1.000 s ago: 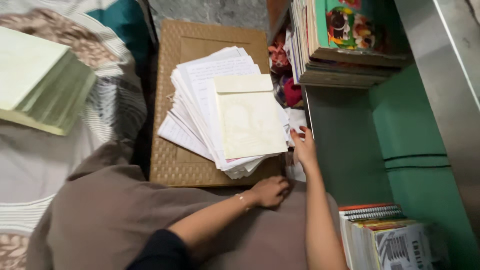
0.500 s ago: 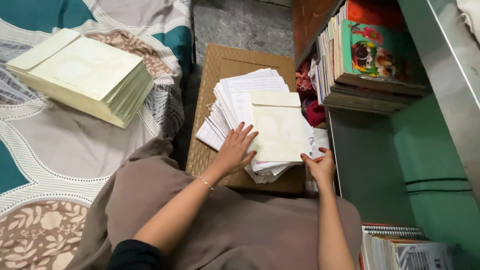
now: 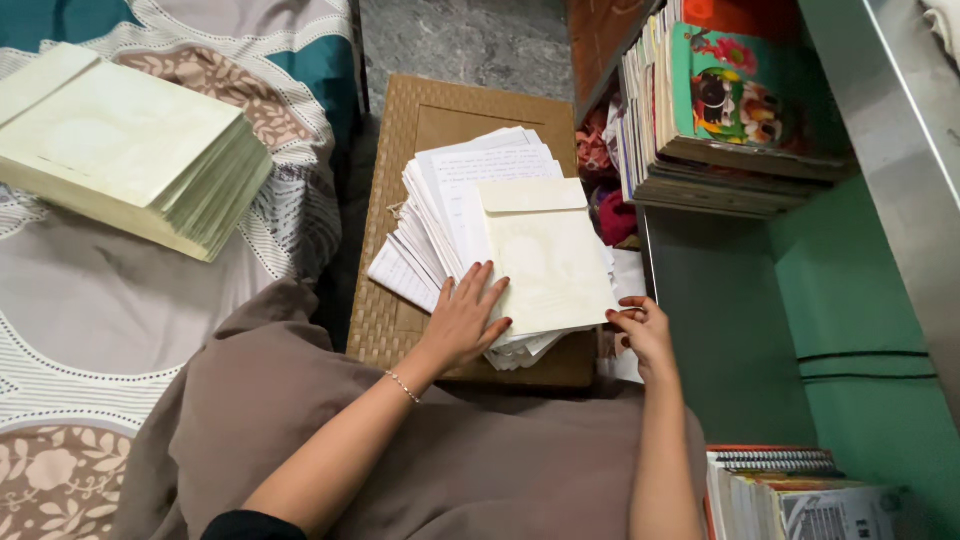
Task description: The person sits on the floor and organizes a stack of books and papers. They pick up books one by one, place them on a shelf, and then handle loose papers and envelopes, stacking them on the shelf as well.
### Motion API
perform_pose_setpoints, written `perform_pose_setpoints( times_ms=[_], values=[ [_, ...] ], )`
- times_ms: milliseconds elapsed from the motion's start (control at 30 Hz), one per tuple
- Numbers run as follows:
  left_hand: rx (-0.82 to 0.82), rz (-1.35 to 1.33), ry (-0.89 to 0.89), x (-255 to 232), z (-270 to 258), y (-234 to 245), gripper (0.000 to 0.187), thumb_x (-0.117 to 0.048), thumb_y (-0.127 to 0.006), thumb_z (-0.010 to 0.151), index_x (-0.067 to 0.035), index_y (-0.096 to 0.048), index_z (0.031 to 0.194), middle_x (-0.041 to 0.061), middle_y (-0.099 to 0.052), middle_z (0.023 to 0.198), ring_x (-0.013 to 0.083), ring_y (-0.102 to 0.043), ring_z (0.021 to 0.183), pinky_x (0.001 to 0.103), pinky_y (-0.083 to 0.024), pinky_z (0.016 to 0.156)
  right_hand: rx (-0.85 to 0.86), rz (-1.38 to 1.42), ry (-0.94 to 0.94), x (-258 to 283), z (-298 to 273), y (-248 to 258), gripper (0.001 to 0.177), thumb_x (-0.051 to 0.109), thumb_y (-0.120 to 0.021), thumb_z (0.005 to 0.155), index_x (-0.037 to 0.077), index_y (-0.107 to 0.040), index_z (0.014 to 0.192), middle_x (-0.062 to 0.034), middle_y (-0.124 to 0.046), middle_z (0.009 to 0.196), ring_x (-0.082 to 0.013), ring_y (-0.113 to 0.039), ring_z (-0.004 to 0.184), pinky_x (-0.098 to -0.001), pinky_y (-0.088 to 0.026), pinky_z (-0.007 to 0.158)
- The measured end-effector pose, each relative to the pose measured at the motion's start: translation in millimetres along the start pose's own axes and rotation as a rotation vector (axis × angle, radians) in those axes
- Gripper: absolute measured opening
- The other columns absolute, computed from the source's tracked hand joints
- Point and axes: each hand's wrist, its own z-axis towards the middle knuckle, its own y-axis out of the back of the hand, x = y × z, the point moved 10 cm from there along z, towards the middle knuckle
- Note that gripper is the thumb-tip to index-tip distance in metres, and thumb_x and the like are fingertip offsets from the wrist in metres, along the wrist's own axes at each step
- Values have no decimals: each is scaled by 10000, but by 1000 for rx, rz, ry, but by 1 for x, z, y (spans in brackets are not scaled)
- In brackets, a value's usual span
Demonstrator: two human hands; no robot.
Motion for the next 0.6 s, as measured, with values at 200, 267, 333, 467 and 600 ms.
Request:
perform_pose_setpoints(
  times_ms=[200,267,333,467,600],
  values=[
    [14,96,45,3,4,2,584,-417,-514,999,-94,-465,1483,154,-428,1547,308,-339,1472,643,-282,1129,180,114,-72,-7,-4,4,216,79,-676,902,16,-674,1109,11,-600,760,-78,-486,573,-246,-365,493],
    [-1,104,86,6,3,4,552,-404,-527,988,-99,-487,1446,137,-454,1536,296,-359,1464,626,-302,1133,275,67,-63,-10,-7,-4,204,101,-679,936,-14,-675,1104,26,-610,770,-76,-492,575,-238,-374,494],
    [-11,113,101,5,1,5,535,-383,-537,982,-96,-498,1432,133,-466,1531,294,-370,1461,620,-314,1125,391,122,-92,-13,-9,-13,187,118,-657,955,14,-640,1109,-11,-623,751,-98,-552,580,-245,-389,479],
    [-35,129,80,3,-3,7,564,-362,-538,978,-82,-488,1466,140,-450,1549,297,-356,1473,630,-315,1104,272,309,-68,-16,8,19,176,113,-634,980,66,-623,1149,11,-632,829,-107,-594,591,-237,-381,459],
    [10,134,77,5,-4,2,593,-426,-532,972,-91,-476,1458,163,-388,1581,321,-289,1496,655,-267,1114,189,629,5,-30,24,74,151,73,-569,998,101,-596,1144,-28,-662,906,-155,-652,681,-279,-507,562]
  ],
)
